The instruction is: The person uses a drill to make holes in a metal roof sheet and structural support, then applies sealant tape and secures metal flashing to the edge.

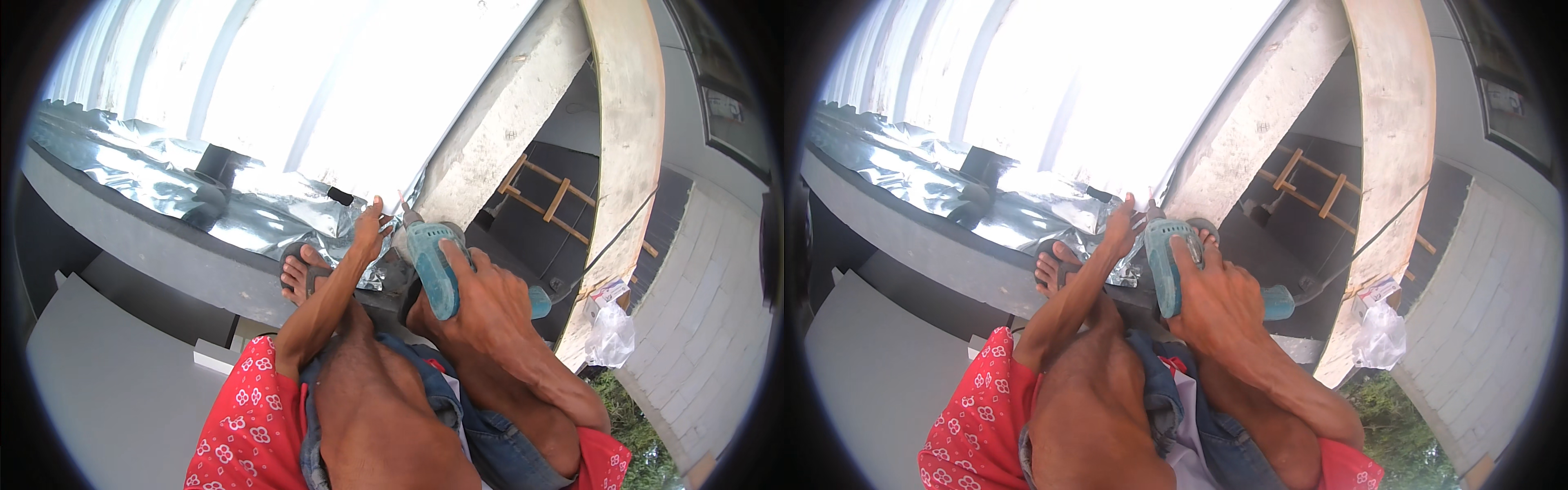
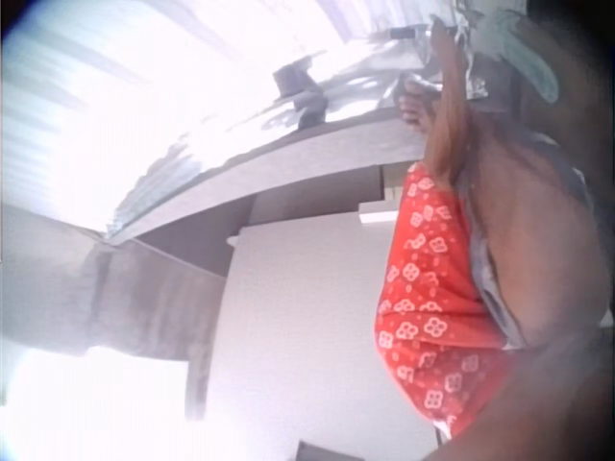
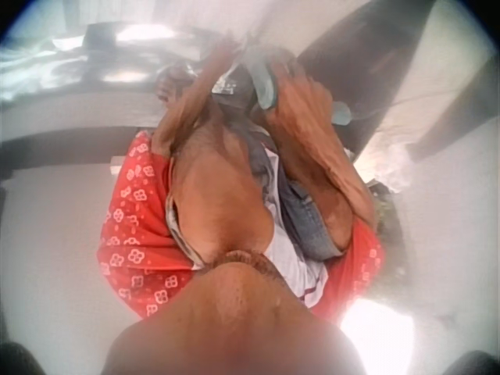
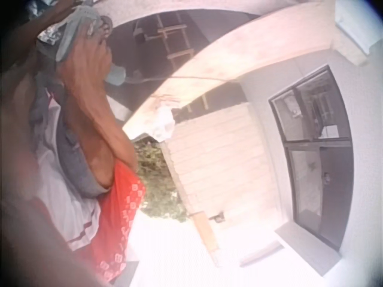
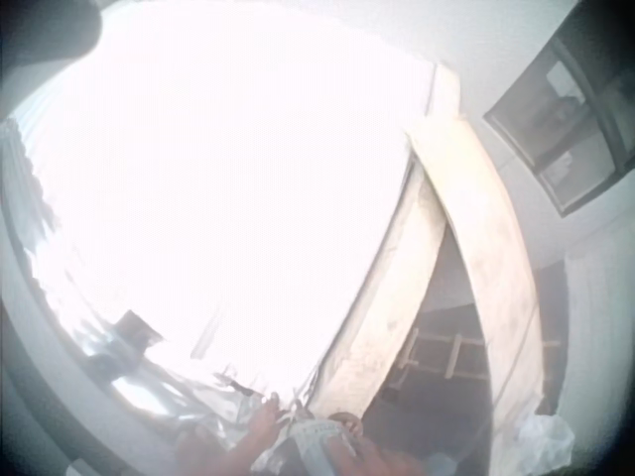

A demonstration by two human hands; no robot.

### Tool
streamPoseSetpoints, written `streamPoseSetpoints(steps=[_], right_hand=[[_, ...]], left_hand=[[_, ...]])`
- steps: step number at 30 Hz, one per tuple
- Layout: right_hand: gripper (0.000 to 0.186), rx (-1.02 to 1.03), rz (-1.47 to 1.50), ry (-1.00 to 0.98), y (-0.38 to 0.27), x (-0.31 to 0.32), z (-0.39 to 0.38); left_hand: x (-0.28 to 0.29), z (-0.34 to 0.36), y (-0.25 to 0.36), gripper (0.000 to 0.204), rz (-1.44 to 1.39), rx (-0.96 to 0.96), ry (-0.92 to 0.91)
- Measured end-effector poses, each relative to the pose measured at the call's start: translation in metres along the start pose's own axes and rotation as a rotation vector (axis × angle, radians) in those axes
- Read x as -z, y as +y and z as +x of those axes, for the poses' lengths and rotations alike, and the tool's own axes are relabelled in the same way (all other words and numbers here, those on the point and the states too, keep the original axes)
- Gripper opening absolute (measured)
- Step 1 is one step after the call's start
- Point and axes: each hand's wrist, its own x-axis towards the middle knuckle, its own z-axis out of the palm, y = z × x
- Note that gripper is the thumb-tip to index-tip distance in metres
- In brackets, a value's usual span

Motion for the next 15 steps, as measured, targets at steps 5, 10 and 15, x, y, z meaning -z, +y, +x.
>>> streamPoseSetpoints(steps=[5,10,15], right_hand=[[0.074,-0.006,-0.008,-0.007,-0.0034,0.0037,0.0033],[0.068,-0.031,0.042,-0.019,-0.0039,0.0080,0.0044],[0.070,-0.051,0.056,-0.009,-0.0077,0.0096,0.0056]], left_hand=[[0.0022,0.0024,0.0002,0.084,0.007,0.078,0.047],[-0.0028,0.0025,-0.0057,0.046,-0.072,0.002,0.085],[-0.0006,0.0055,-0.0077,0.040,-0.175,0.018,0.046]])
